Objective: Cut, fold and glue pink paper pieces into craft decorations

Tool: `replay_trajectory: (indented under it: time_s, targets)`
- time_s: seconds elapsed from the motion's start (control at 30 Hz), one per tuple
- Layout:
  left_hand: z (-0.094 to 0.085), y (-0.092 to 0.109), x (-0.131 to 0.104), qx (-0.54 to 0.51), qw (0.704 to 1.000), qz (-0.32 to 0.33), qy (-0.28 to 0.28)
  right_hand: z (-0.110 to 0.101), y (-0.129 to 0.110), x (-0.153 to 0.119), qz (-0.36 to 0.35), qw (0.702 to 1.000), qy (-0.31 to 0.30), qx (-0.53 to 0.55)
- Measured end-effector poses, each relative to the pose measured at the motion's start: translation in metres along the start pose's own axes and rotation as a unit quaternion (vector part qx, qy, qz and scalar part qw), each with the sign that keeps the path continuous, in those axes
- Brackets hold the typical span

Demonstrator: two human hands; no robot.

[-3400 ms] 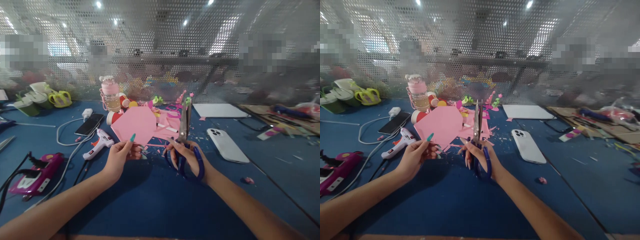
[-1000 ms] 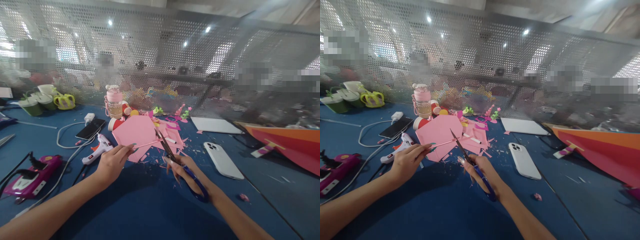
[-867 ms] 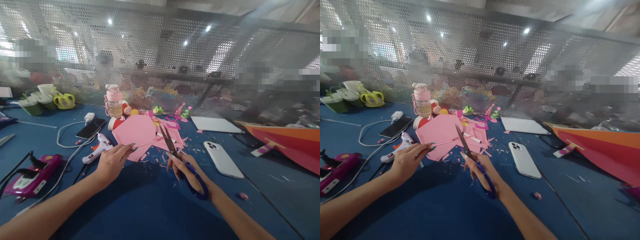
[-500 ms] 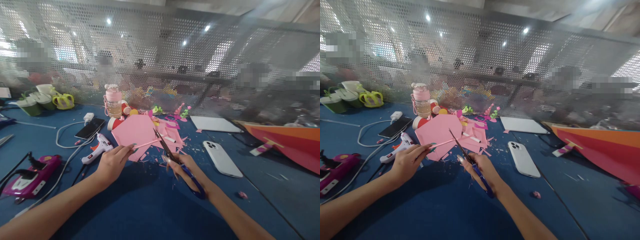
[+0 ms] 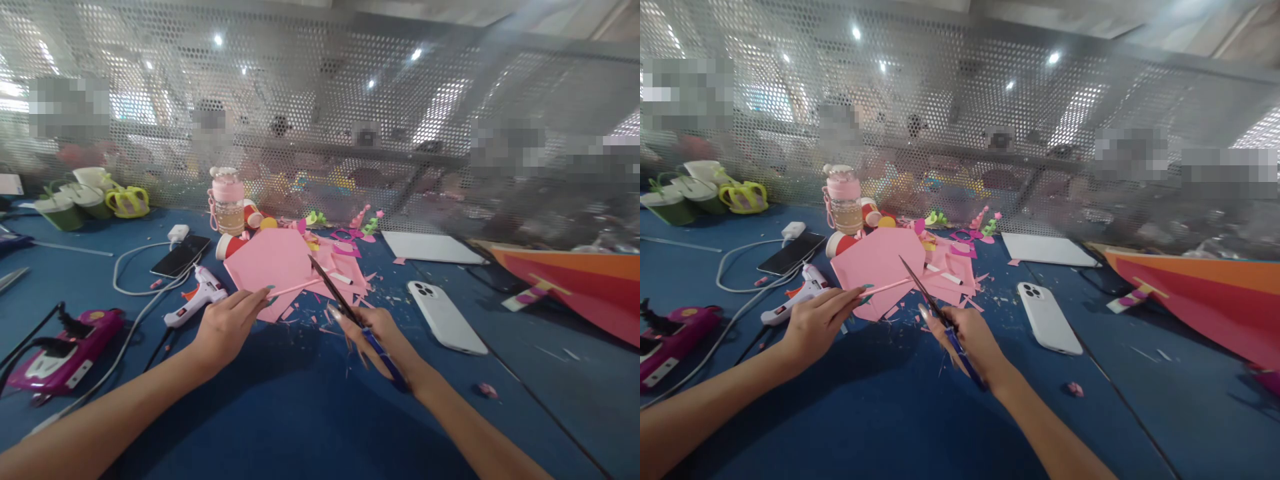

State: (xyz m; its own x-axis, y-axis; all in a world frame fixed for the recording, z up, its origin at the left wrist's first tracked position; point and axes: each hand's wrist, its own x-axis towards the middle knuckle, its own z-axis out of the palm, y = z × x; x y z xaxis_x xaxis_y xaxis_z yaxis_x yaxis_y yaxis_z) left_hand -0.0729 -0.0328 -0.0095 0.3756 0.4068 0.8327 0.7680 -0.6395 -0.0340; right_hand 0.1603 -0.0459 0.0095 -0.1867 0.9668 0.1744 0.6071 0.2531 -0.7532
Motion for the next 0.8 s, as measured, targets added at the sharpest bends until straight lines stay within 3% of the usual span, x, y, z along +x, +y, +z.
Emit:
replay_trajectory:
  time_s: [0.17, 0.33, 0.43, 0.67, 0.8]
  targets:
    - [0.0, 0.0, 0.0, -0.012, 1.0, -0.015, -0.005, 0.0, -0.002, 0.001, 0.026, 0.999, 0.013, 0.014]
    - [0.001, 0.001, 0.0, 0.007, 1.0, -0.023, -0.014, 0.002, 0.006, 0.002, 0.079, 0.986, -0.005, 0.15]
    - [0.001, 0.002, 0.0, 0.015, 0.999, -0.018, -0.023, 0.003, 0.009, 0.002, 0.066, 0.98, -0.022, 0.185]
    - [0.002, 0.004, 0.0, -0.007, 0.998, -0.036, -0.04, 0.005, 0.007, 0.001, 0.034, 0.995, -0.035, 0.083]
    - [0.005, 0.002, -0.002, -0.017, 0.997, -0.038, -0.064, 0.007, 0.009, 0.002, 0.035, 0.979, -0.043, 0.198]
